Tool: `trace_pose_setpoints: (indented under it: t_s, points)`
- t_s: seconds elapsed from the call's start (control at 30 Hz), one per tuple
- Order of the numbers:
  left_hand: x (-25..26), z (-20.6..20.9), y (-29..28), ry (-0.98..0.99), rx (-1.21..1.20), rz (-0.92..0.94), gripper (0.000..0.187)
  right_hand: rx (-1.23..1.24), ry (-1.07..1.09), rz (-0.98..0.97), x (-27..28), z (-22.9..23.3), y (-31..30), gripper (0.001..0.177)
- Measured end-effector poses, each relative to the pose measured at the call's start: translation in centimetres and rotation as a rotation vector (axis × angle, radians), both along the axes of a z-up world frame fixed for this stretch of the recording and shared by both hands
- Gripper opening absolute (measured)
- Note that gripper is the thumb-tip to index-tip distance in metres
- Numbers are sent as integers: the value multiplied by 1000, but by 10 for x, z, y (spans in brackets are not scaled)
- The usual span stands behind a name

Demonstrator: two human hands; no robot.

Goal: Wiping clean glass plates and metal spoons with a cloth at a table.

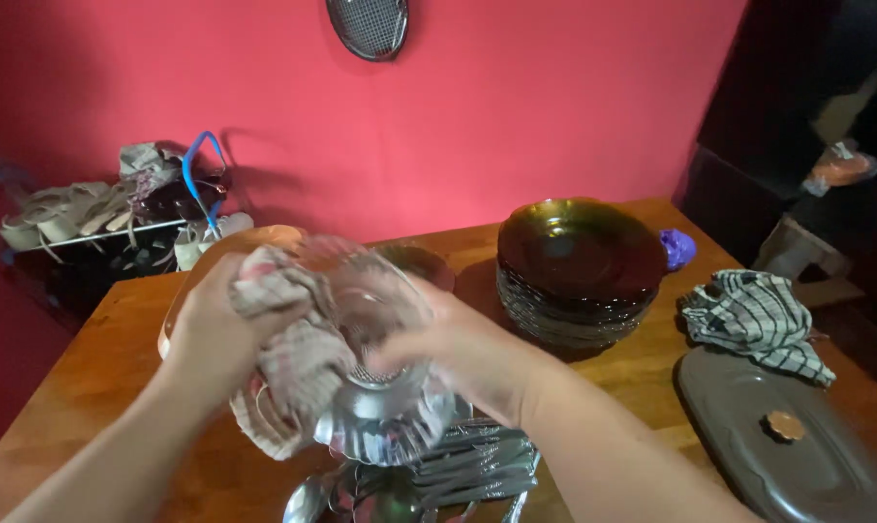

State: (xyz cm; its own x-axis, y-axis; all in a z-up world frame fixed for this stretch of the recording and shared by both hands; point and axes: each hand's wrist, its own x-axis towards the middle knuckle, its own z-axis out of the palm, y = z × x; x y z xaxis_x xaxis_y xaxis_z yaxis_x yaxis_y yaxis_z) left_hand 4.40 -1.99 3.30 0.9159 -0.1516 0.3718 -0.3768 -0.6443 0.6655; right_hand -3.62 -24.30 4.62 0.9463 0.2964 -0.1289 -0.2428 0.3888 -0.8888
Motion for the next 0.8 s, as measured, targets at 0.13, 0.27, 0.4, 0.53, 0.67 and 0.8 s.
trace_pose_setpoints:
  t_s: [0.13, 0.27, 0.4, 0.53, 0.67, 0.8]
  points:
    - [-6, 1, -8, 208, -260, -74, 45, -87, -382, 160, 11, -39, 10, 97]
    - [-31, 23, -34, -425, 243, -317, 58, -280, -333, 64, 26, -32, 21, 63]
    - [-25, 17, -30, -706, 273, -599, 59, -844, -426, -92, 20, -25, 13, 40]
    - [1, -11, -6, -117, -30, -63, 74, -848, -309, -175, 14, -8, 10, 52]
    - [-16, -4, -15, -152, 89, -111, 48, -955, -224, -40, 20, 4, 15, 38]
    - [-36, 18, -24, -625, 410, -423, 53, -1148, -220, 134, 29, 2, 15, 34]
